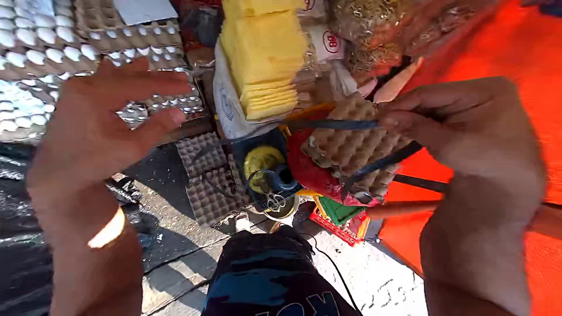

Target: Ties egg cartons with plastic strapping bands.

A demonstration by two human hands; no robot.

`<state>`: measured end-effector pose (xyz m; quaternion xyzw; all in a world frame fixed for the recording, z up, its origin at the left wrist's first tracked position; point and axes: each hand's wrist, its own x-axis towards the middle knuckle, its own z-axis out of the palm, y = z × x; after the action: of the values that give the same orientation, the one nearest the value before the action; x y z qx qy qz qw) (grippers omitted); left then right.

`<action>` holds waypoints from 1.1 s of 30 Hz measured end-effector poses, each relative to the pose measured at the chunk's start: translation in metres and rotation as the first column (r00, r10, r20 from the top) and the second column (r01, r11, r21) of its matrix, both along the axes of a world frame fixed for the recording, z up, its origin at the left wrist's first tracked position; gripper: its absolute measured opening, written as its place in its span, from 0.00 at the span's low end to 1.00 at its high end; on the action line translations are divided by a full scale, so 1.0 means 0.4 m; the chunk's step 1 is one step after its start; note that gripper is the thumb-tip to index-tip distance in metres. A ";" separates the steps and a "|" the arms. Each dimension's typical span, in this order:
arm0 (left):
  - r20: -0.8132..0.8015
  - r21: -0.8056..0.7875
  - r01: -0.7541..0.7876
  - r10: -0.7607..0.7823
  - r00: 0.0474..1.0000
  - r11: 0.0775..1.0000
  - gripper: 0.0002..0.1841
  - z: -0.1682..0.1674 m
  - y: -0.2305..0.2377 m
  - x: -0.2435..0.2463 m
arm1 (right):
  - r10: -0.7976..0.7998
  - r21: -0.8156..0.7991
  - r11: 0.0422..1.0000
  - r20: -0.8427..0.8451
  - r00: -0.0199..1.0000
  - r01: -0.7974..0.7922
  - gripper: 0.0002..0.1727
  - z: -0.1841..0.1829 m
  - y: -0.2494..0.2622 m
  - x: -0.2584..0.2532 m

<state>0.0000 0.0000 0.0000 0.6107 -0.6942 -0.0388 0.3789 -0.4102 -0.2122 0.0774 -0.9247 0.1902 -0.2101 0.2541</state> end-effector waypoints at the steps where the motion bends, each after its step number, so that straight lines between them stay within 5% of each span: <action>1: -0.070 -0.042 0.106 -0.109 0.992 0.993 0.28 -0.007 -0.052 -0.086 | 0.031 0.039 0.999 -0.014 0.999 -0.030 0.11 -0.009 0.014 0.016; 4: -0.373 0.009 0.561 -0.518 0.770 0.828 0.29 -0.043 -0.227 -0.357 | 0.125 0.131 0.984 -0.022 0.992 -0.121 0.09 -0.055 0.016 0.045; 6: -0.598 0.108 0.749 -0.559 0.574 0.654 0.15 -0.071 -0.336 -0.454 | 0.128 0.143 0.983 -0.060 0.990 -0.118 0.09 -0.065 -0.033 0.002; 8: -0.712 0.199 0.821 -0.496 0.496 0.535 0.15 -0.077 -0.425 -0.473 | 0.036 0.155 0.988 -0.101 0.994 -0.020 0.11 -0.073 -0.104 -0.115; 11: -0.627 0.318 0.783 -0.500 0.597 0.535 0.12 -0.062 -0.544 -0.462 | -0.157 0.252 0.950 -0.122 0.980 0.183 0.09 -0.109 -0.191 -0.360; 16: 0.009 0.556 0.461 -0.559 0.829 0.692 0.15 -0.035 -0.779 -0.550 | -0.537 0.397 0.752 -0.096 0.838 0.527 0.09 -0.255 -0.332 -0.667; 21: 0.282 0.514 0.005 -0.174 0.944 0.858 0.22 -0.093 -1.055 -0.675 | -0.875 0.677 0.286 -0.105 0.473 0.678 0.13 -0.514 -0.498 -0.754; 24: 0.208 0.559 -0.127 0.010 0.978 0.820 0.30 -0.233 -1.194 -0.700 | -0.908 0.758 0.000 -0.273 0.317 0.652 0.18 -0.625 -0.533 -0.697; 26: 0.099 0.672 -0.122 0.075 0.992 0.730 0.34 -0.332 -1.241 -0.693 | -0.884 0.782 -0.098 -0.353 0.307 0.615 0.20 -0.675 -0.527 -0.659; 30: -0.179 0.872 0.045 0.233 0.956 0.487 0.25 -0.434 -1.211 -0.676 | -0.847 0.818 -0.136 -0.389 0.362 0.559 0.23 -0.691 -0.494 -0.640; 33: -0.271 0.900 0.163 0.225 0.936 0.404 0.21 -0.405 -1.187 -0.672 | -0.846 0.844 -0.129 -0.368 0.387 0.521 0.23 -0.660 -0.485 -0.638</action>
<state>-0.2689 -0.4749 -0.1621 0.7130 -0.4680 -0.5122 0.1013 -0.6654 -0.4062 -0.1866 -0.3255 0.6867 -0.3107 0.5709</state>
